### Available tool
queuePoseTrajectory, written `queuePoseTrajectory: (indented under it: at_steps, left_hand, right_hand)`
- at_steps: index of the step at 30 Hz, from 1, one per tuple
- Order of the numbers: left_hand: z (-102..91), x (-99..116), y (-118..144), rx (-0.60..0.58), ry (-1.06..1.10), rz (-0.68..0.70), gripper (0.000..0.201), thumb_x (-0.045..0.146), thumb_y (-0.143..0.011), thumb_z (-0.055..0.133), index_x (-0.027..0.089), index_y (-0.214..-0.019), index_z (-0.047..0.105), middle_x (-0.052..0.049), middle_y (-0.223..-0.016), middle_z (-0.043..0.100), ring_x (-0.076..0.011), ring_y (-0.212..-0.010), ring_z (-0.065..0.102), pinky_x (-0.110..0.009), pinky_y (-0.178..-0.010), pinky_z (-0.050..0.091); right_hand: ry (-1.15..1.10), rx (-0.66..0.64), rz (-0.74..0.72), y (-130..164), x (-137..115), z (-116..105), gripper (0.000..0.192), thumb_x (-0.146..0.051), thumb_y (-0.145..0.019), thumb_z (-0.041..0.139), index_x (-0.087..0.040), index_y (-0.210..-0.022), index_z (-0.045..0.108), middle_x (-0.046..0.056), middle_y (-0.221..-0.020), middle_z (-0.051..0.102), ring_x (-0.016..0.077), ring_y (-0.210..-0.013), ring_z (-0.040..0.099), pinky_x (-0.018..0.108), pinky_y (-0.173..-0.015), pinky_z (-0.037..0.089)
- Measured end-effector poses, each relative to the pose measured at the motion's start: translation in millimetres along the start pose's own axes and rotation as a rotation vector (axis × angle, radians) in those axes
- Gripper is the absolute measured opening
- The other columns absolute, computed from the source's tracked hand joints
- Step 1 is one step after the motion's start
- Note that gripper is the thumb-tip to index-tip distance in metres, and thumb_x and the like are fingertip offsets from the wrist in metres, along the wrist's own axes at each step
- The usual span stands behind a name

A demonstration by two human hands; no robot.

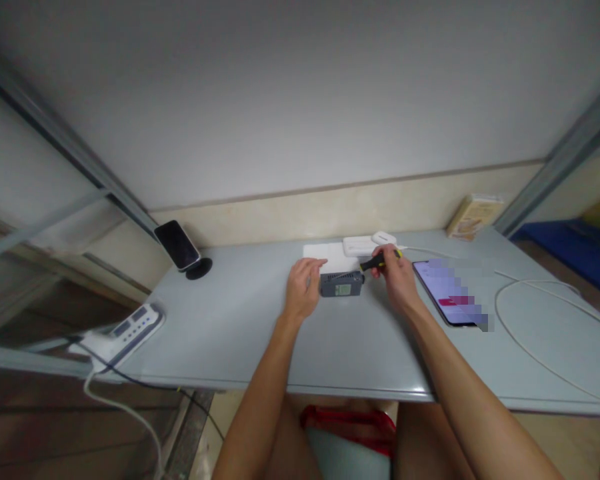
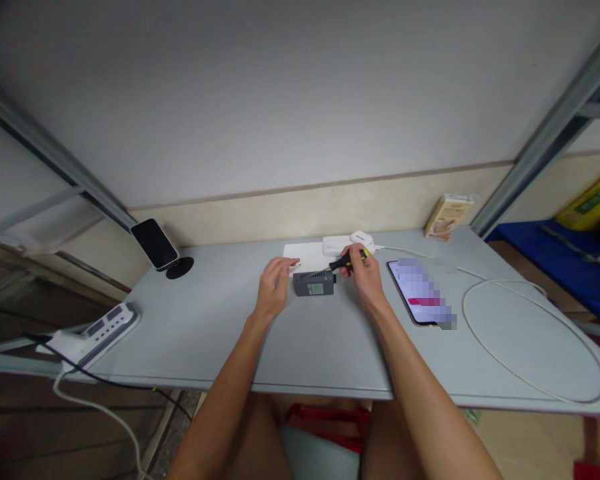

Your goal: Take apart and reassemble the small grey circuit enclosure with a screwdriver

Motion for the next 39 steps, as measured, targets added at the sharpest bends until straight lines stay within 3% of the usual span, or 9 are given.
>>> queuePoseTrajectory:
  at_steps: [7,16,23,26,28,30,35,39]
  left_hand:
    - [20.1,-18.4,1.6,-0.144,0.230,-0.133,0.032,0.036,-0.103,0.047,0.019,-0.107,0.073,-0.009,-0.100,0.072,-0.0221,-0.096,0.065,-0.034,-0.083,0.050]
    - [31.6,-26.6,4.0,-0.261,0.276,-0.223,0.031,0.036,-0.101,0.048,0.019,-0.103,0.074,-0.009,-0.105,0.072,-0.0239,-0.102,0.064,-0.034,-0.087,0.048]
    - [35.0,-29.1,5.4,-0.244,0.425,-0.232,0.032,0.042,-0.100,0.050,0.019,-0.100,0.072,-0.009,-0.106,0.071,-0.0252,-0.103,0.065,-0.035,-0.088,0.050]
    - [37.3,-34.2,6.9,-0.244,0.455,-0.269,0.031,0.041,-0.098,0.052,0.018,-0.099,0.072,-0.009,-0.107,0.072,-0.0246,-0.101,0.065,-0.034,-0.086,0.050]
    - [37.0,-38.9,7.7,-0.232,0.438,-0.304,0.029,0.041,-0.096,0.055,0.018,-0.101,0.072,-0.009,-0.107,0.073,-0.0235,-0.100,0.065,-0.033,-0.086,0.049]
    - [33.8,-41.6,7.2,-0.200,0.412,-0.310,0.027,0.040,-0.094,0.059,0.018,-0.102,0.072,-0.008,-0.105,0.073,-0.0214,-0.096,0.065,-0.031,-0.084,0.049]
    - [21.5,-42.7,4.5,-0.098,0.360,-0.261,0.023,0.033,-0.088,0.068,0.016,-0.101,0.072,-0.005,-0.087,0.070,-0.0157,-0.080,0.061,-0.027,-0.076,0.046]
    - [14.6,-45.2,4.1,-0.063,0.346,-0.260,0.025,0.037,-0.091,0.064,0.016,-0.101,0.072,-0.003,-0.082,0.067,-0.0153,-0.077,0.059,-0.027,-0.075,0.046]
  right_hand:
    - [0.039,-0.045,-0.020,4.2,-4.7,7.3,0.057,-0.080,-0.076,0.064,-0.023,-0.076,0.062,-0.003,-0.055,0.053,0.0128,-0.050,0.050,0.027,-0.050,0.040]
    - [0.214,-0.089,-0.152,9.5,-38.6,17.7,0.054,-0.078,-0.081,0.060,-0.024,-0.077,0.064,-0.002,-0.058,0.052,0.0141,-0.054,0.049,0.028,-0.053,0.038]
    - [0.382,-0.319,-0.318,12.7,-74.6,67.6,0.028,-0.042,-0.089,0.069,-0.026,-0.111,0.065,0.002,-0.087,0.063,0.0167,-0.072,0.057,0.029,-0.065,0.045]
    - [0.419,-0.448,-0.383,13.5,-83.7,86.0,0.025,-0.032,-0.090,0.067,-0.025,-0.113,0.066,0.003,-0.092,0.066,0.0170,-0.075,0.060,0.030,-0.067,0.047]
    - [0.368,-0.426,-0.394,7.2,-81.4,79.6,0.023,-0.032,-0.089,0.068,-0.024,-0.110,0.067,0.002,-0.091,0.066,0.0160,-0.073,0.060,0.029,-0.067,0.048]
    - [0.273,-0.289,-0.361,-5.5,-68.0,56.0,0.022,-0.038,-0.087,0.071,-0.023,-0.103,0.066,0.000,-0.084,0.063,0.0137,-0.067,0.058,0.028,-0.063,0.047]
    - [-0.065,0.123,-0.112,-27.7,8.2,-14.0,0.042,-0.058,-0.077,0.076,-0.026,-0.098,0.059,-0.006,-0.070,0.058,0.0096,-0.047,0.053,0.023,-0.046,0.040]
    - [0.038,0.155,-0.027,-26.6,41.6,-20.7,0.052,-0.062,-0.071,0.079,-0.023,-0.100,0.058,-0.005,-0.065,0.061,0.0119,-0.048,0.056,0.023,-0.045,0.037]
Point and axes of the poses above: each hand's wrist, its own y-axis away from the middle knuckle, its own z-axis out of the palm, x = y × z, the point moved 10 cm from there along -y, towards the middle knuckle
